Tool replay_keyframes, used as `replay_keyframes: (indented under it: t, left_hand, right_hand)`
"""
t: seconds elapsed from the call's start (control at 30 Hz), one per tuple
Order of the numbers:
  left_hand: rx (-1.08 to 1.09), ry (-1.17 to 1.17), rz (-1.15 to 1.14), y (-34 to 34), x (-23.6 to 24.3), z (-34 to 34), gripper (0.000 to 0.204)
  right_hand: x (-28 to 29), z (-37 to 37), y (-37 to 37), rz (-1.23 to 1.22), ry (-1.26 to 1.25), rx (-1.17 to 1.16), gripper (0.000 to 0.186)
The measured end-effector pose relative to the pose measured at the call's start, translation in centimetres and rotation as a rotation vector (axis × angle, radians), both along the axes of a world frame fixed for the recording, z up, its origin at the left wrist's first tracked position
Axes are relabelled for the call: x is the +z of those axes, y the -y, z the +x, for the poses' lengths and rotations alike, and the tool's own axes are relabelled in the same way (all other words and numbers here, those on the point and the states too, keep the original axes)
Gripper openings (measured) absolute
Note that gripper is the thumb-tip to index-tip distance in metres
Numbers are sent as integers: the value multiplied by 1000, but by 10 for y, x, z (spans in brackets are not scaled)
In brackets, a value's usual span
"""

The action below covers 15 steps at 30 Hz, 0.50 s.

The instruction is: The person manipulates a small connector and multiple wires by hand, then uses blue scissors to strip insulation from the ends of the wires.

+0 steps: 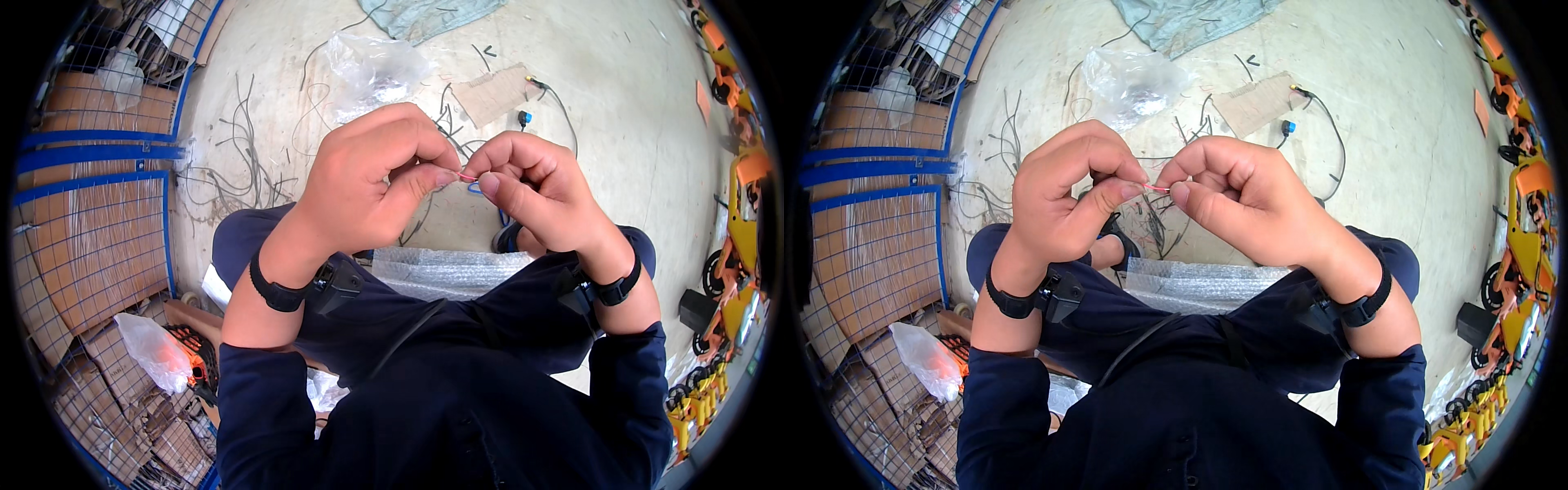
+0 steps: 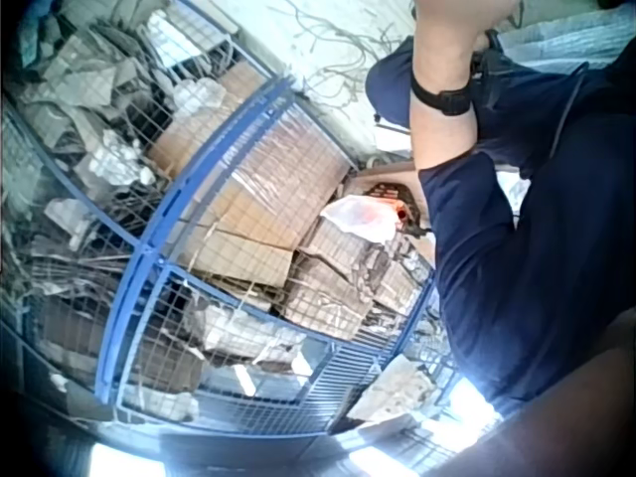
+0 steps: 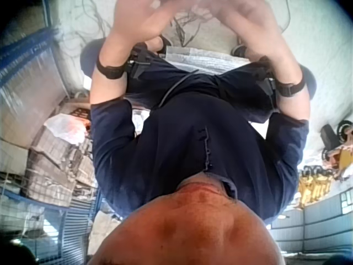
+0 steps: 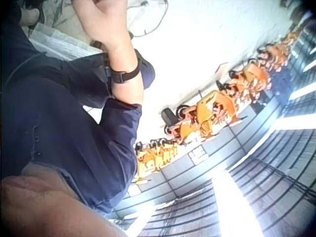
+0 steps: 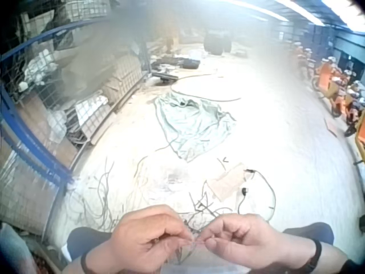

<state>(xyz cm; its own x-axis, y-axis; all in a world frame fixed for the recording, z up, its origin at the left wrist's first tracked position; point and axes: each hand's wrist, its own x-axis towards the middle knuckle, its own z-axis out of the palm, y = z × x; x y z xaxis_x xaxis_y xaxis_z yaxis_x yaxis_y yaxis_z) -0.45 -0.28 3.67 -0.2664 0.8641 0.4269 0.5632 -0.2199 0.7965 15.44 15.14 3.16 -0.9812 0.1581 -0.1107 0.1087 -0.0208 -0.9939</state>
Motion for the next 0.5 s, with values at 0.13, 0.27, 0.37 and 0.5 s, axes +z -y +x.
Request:
replay_keyframes:
  t: [0.13,0.27,0.37,0.5]
  left_hand:
    - [6,-9,-10,0,-1,0,11]
    - [-31,-18,-15,0,-5,-1,8]
    - [-35,-24,-17,0,-5,0,9]
    - [-39,-25,-18,1,-3,-1,10]
  right_hand:
    - [0,0,0,123,-27,12,8]
    - [2,0,1,297,-58,0,7]
    - [4,0,3,330,-42,-35,6]
    - [4,0,4,161,-23,-57,8]
